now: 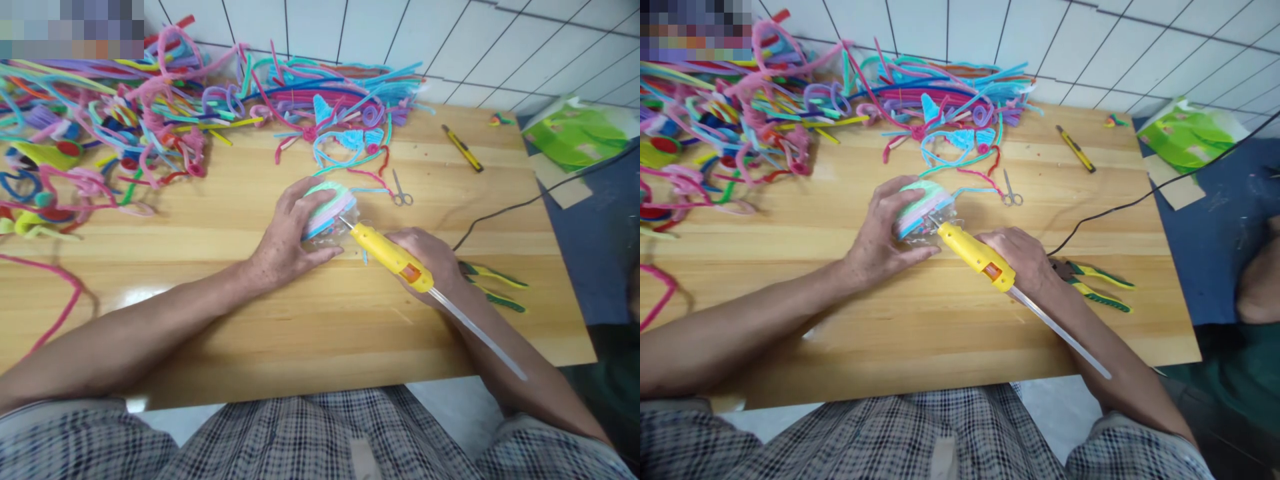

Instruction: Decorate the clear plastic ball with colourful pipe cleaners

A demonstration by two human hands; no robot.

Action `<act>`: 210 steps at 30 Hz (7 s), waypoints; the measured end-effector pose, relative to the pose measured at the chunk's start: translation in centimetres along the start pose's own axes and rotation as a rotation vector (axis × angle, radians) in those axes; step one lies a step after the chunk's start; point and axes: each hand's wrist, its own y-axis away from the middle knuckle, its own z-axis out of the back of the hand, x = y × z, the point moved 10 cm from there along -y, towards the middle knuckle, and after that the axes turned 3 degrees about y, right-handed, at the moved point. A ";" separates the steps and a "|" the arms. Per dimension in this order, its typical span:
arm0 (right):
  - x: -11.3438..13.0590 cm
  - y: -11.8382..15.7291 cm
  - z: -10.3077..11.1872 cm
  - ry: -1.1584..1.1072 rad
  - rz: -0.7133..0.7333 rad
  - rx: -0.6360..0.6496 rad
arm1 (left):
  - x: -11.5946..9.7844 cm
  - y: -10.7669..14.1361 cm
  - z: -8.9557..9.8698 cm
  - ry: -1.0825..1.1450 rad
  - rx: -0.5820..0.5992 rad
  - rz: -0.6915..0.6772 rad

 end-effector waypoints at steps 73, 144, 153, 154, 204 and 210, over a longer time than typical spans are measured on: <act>-1.2 0.7 -0.9 0.014 -0.055 -0.096 | -0.1 0.0 0.1 -0.016 -0.002 0.001; 3.9 -0.4 1.4 0.043 0.205 -0.280 | -0.5 -0.1 0.4 -0.017 -0.059 -0.055; 2.9 -0.3 1.3 0.000 0.129 -0.224 | -0.2 -0.1 0.3 0.018 -0.053 -0.031; 3.1 -0.3 1.3 -0.008 0.138 -0.231 | -0.2 -0.1 0.3 0.013 -0.047 -0.029; 3.2 0.2 1.9 0.184 0.209 -0.323 | 0.1 0.0 0.1 -0.004 -0.032 0.007; 3.6 0.0 1.3 0.135 0.207 -0.282 | 0.1 0.0 0.1 -0.033 -0.029 0.002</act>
